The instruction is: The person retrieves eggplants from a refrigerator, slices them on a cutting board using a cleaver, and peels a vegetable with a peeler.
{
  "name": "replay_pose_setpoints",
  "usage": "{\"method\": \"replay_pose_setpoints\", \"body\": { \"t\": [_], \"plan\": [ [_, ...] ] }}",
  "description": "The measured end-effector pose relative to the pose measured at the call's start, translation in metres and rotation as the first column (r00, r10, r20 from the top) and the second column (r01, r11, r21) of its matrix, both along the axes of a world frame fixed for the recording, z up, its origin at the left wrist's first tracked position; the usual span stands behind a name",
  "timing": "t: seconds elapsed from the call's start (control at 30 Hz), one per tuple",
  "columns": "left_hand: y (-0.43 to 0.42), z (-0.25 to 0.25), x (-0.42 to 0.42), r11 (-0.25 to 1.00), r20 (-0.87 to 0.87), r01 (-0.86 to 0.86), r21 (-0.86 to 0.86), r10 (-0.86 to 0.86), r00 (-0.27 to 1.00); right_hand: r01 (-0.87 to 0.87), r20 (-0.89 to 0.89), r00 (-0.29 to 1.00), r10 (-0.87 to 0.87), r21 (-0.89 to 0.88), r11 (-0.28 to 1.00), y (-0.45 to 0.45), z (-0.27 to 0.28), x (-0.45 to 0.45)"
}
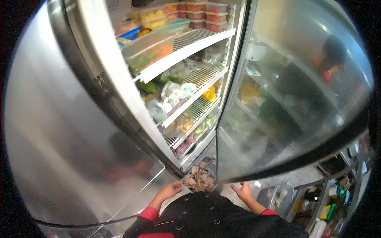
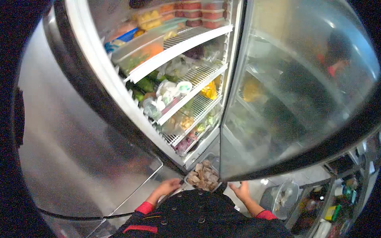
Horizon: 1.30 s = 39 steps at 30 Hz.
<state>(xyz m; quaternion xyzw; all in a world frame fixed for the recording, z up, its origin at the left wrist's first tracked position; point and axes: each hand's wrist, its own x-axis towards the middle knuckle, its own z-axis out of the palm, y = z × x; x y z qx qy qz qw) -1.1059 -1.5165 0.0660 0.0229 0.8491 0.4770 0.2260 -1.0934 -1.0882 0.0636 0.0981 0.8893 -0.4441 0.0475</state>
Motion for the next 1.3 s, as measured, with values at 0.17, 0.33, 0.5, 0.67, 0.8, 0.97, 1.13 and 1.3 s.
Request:
{"method": "replay_pose_setpoints", "body": {
  "t": [0.17,0.33,0.5,0.67,0.8,0.97,1.13,1.3],
  "plan": [
    [0.086,0.148,-0.125,0.993,-0.221,0.118,-0.013,-0.118,0.968,0.254,-0.029,0.963,-0.267,-0.23,0.94,0.101,-0.087,-0.025],
    [0.162,0.277,-0.231,0.941,-0.532,0.226,-0.251,-0.329,0.78,0.384,-0.027,0.919,-0.393,-0.163,0.909,0.181,-0.091,-0.048],
    [0.197,0.326,-0.38,0.818,-0.724,-0.141,-0.557,-0.395,0.566,0.447,0.147,0.894,-0.423,-0.235,0.863,0.238,-0.103,-0.071],
    [0.133,0.314,-0.513,0.253,-0.49,-0.42,-0.872,-0.482,0.726,0.42,0.115,0.907,-0.405,-0.186,0.888,0.269,-0.11,-0.085],
    [0.068,0.338,-0.515,0.092,-0.607,-0.626,-0.774,-0.385,0.695,0.382,0.08,0.924,-0.374,-0.258,0.888,0.28,-0.112,-0.084],
    [0.057,0.397,-0.492,0.369,-0.943,-0.868,-0.333,-0.152,0.297,0.241,0.178,0.949,-0.259,0.117,0.963,0.286,-0.116,-0.091],
    [0.032,0.398,-0.504,0.335,-0.965,-0.91,-0.245,-0.176,0.195,0.244,0.197,0.951,-0.237,-0.016,0.97,0.288,-0.122,-0.085],
    [0.021,0.353,-0.514,0.267,-0.874,-0.863,-0.43,-0.365,0.322,0.226,0.284,0.937,-0.204,-0.043,0.973,0.284,-0.092,-0.093]
  ]
}}
